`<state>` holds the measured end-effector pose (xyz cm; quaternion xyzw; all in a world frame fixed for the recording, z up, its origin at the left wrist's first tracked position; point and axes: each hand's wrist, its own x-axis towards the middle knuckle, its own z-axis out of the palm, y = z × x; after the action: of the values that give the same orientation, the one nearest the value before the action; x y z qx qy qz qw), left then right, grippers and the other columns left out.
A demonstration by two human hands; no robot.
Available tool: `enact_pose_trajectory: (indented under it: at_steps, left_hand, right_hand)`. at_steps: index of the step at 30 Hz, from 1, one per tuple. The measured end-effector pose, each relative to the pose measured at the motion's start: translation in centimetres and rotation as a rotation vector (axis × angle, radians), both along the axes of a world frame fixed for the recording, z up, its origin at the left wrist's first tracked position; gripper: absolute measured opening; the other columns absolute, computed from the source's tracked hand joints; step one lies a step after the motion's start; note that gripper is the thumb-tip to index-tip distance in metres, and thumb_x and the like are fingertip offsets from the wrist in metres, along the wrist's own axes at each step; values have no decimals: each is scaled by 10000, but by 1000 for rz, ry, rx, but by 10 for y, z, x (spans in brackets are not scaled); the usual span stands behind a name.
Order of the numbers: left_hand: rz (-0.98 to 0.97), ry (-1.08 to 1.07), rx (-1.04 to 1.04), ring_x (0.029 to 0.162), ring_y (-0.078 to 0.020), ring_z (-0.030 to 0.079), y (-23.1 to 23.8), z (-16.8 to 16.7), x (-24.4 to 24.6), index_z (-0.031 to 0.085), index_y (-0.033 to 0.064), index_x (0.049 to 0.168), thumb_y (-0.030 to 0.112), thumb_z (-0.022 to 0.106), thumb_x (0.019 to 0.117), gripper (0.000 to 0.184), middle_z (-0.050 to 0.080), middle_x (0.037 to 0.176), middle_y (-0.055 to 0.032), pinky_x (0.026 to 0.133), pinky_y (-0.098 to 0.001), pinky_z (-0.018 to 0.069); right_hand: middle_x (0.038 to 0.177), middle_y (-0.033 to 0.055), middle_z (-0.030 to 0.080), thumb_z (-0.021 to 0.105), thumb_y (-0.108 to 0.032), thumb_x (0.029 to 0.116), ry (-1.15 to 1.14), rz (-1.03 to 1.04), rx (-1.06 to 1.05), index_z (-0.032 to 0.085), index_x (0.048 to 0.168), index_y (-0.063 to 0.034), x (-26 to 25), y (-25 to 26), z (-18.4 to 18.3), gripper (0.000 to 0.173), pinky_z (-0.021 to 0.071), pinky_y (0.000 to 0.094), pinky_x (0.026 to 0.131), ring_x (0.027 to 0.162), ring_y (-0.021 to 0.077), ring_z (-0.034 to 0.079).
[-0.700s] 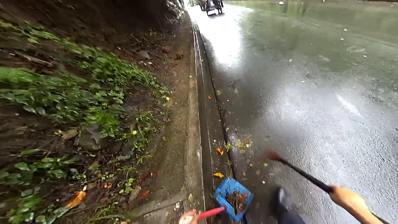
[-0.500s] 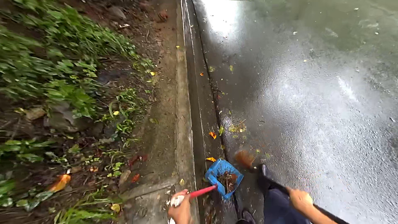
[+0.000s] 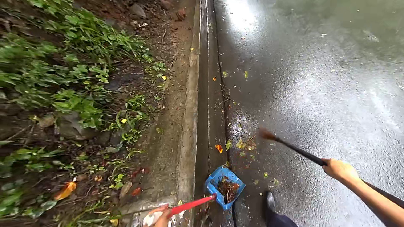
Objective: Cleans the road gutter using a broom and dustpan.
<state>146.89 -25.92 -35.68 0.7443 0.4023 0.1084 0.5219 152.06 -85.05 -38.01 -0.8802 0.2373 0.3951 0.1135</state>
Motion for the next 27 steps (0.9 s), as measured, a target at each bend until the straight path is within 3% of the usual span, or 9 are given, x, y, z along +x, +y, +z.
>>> enact_pose_trajectory:
  at_steps: [4,8,12,15,17,21,24,27]
  left_hand:
    - [-27,-49,26,818,-91,622,-31,-24,39,557,-86,1087,-109,655,804,300,643,1005,-100,673,-273,559]
    - [-110,-39,47,919,-176,632,-55,-51,90,590,-115,1095,-99,661,829,275,666,1051,-178,800,-354,543]
    - [-312,-72,106,942,-170,651,-48,-55,137,626,-101,1042,-95,658,818,227,692,1013,-156,859,-365,539]
    - [-419,-89,131,919,-163,648,-29,-52,158,632,-74,992,-89,661,797,198,689,974,-125,853,-381,541]
    - [-461,-121,147,875,-146,645,-18,-45,168,632,-50,952,-76,670,767,190,684,932,-97,816,-373,544]
    - [-582,-77,173,897,-218,657,-25,-30,173,650,-38,957,-57,678,784,176,692,946,-129,823,-447,536]
    - [-714,-64,212,922,-277,676,-34,-47,173,678,-37,966,-41,699,812,155,706,981,-154,839,-512,541]
    - [-714,-80,207,916,-302,682,-29,-63,168,687,-22,973,-13,700,823,151,712,981,-154,827,-555,535]
  right_hand:
    - [1345,301,624,588,-176,996,47,-46,-75,549,1439,-33,47,64,-48,468,482,691,968,1243,502,605]
    - [1408,332,557,593,-83,968,181,225,46,414,1559,-57,9,132,-56,618,495,698,944,1216,540,597]
    - [1295,289,660,570,-236,1019,181,156,111,606,1426,-144,9,86,-21,419,471,744,941,1194,518,628]
    - [1280,269,677,548,-257,1034,128,60,39,625,1418,-176,-5,44,10,400,472,730,948,1188,498,639]
    - [1283,259,678,539,-247,1039,107,-32,-48,618,1419,-162,-12,45,12,398,485,700,953,1195,483,641]
    - [1321,275,651,554,-221,1013,206,-133,-123,558,1455,-121,-24,124,-20,453,503,688,946,1213,487,633]
    - [1337,262,648,581,-217,996,330,-57,18,518,1497,-166,-45,210,-30,508,508,694,938,1204,495,633]
    - [1362,240,646,556,-275,1028,380,28,170,506,1524,-223,-53,255,-22,502,493,697,964,1229,478,627]
